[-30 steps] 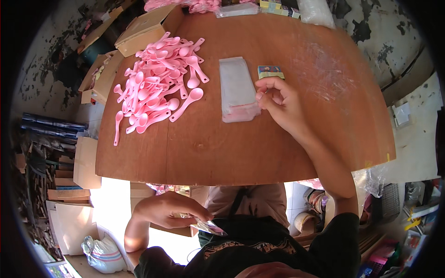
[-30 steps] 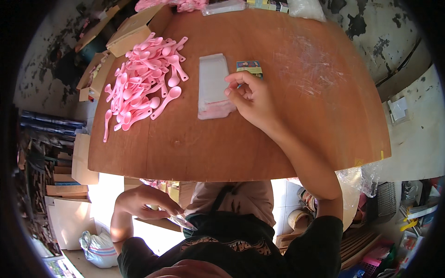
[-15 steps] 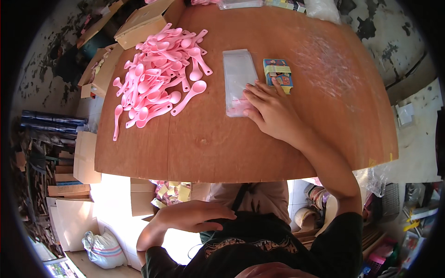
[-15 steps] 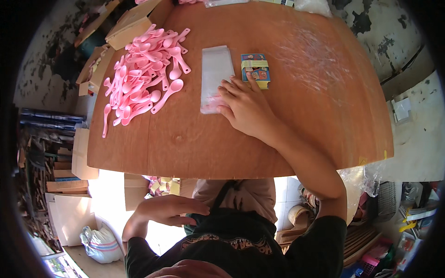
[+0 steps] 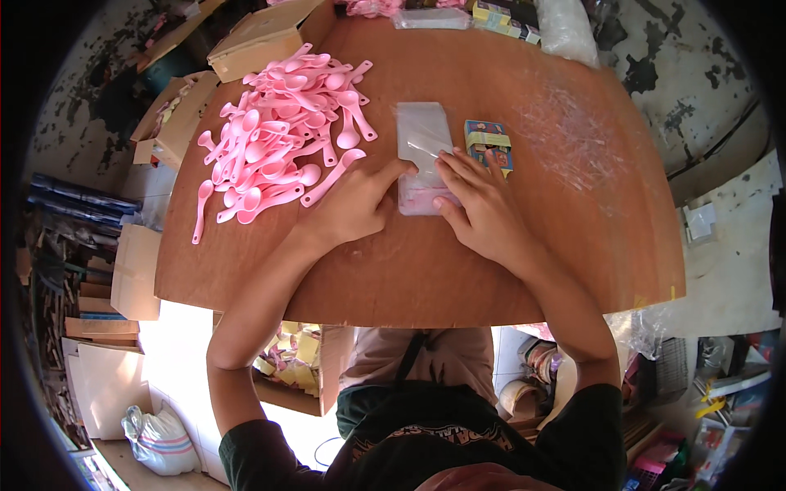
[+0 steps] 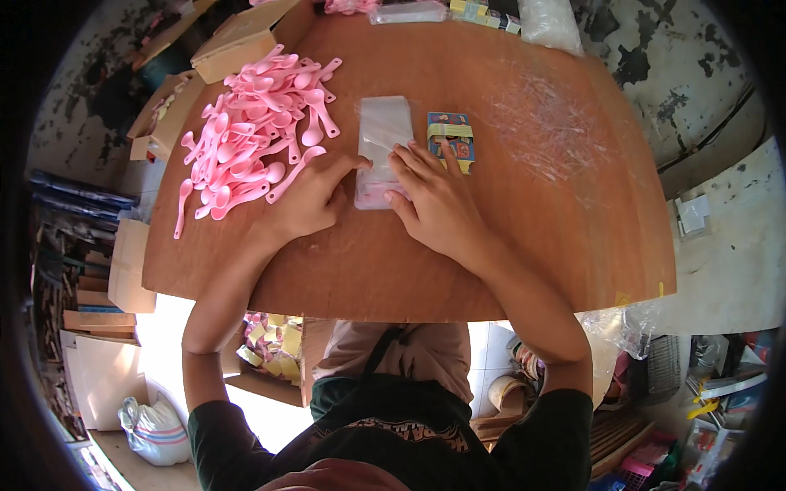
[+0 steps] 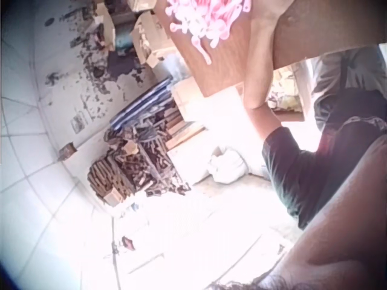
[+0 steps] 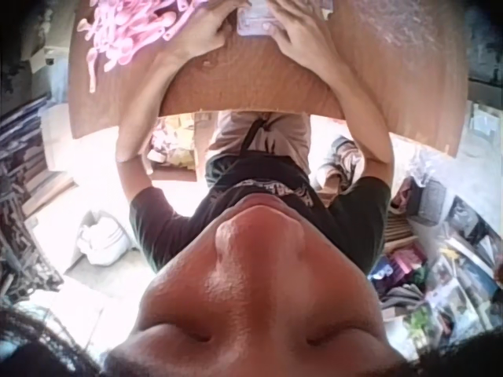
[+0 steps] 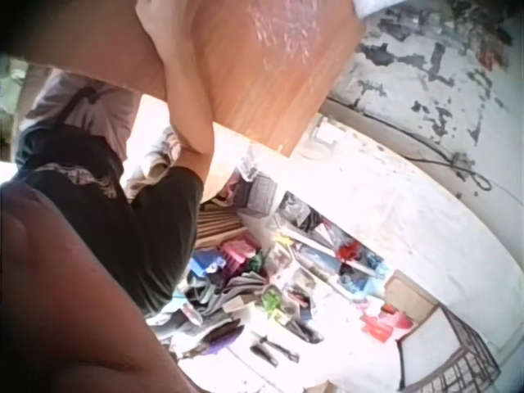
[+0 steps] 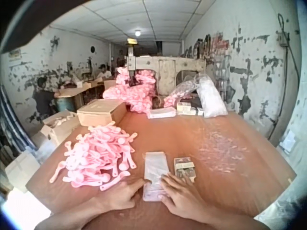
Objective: The person repeatedly picks up pink plastic spoons and places them into small clear plastic bags along with yellow paper inserts. The person seals each bag and sets it aside on the table. The process is repeated continuously throughout the clip.
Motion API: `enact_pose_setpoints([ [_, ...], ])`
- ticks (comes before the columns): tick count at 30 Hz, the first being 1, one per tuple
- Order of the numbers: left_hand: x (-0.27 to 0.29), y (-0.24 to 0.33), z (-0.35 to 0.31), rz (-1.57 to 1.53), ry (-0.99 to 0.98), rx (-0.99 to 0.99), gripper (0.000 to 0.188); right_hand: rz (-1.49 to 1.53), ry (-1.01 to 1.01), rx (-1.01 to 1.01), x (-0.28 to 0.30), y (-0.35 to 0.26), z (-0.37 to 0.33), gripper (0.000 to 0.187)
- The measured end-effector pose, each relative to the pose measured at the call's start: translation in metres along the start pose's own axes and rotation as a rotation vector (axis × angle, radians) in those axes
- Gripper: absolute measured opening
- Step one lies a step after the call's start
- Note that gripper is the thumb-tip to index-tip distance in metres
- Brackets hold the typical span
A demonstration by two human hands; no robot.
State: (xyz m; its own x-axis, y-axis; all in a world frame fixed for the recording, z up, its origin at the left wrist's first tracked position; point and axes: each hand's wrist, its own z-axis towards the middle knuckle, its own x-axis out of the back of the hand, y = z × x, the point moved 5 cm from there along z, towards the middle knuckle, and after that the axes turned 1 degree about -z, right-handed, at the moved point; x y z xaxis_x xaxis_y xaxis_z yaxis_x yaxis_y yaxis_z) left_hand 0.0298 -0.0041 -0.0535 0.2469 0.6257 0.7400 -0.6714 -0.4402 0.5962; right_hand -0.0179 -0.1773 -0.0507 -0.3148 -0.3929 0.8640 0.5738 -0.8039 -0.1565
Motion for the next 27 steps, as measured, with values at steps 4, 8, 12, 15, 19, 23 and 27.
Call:
enact_pose_setpoints([
  [4, -0.004, 0.006, -0.001, 0.12, 0.04, -0.117, 0.057, 0.034, 0.123, -0.059, 0.013, 0.009, 0.001, 0.042],
  [8, 0.007, 0.014, -0.002, 0.062, 0.375, -0.136, 0.049, 0.135, 0.088, -0.006, 0.02, 0.0, 0.002, 0.04],
  [12, 0.01, 0.021, -0.001, 0.22, 0.241, -0.29, 0.031, 0.361, 0.039, 0.115, 0.016, -0.014, 0.003, 0.031],
  [15, 0.012, 0.011, -0.003, 0.024, 0.26, -0.313, 0.026, 0.396, 0.109, 0.051, 0.028, -0.002, 0.006, 0.027],
  [19, 0.014, -0.004, -0.008, -0.592, 0.325, 0.073, 0.014, 0.195, 0.222, -0.297, 0.029, 0.05, 0.0, 0.023],
  [23, 0.021, -0.013, -0.006, -0.865, 0.379, 0.109, 0.02, -0.135, 0.138, -0.258, 0.031, 0.058, -0.003, 0.021],
  [27, 0.024, -0.014, -0.007, -0.933, 0.356, 0.202, 0.025, -0.138, 0.087, -0.329, 0.03, 0.061, -0.004, 0.016],
])
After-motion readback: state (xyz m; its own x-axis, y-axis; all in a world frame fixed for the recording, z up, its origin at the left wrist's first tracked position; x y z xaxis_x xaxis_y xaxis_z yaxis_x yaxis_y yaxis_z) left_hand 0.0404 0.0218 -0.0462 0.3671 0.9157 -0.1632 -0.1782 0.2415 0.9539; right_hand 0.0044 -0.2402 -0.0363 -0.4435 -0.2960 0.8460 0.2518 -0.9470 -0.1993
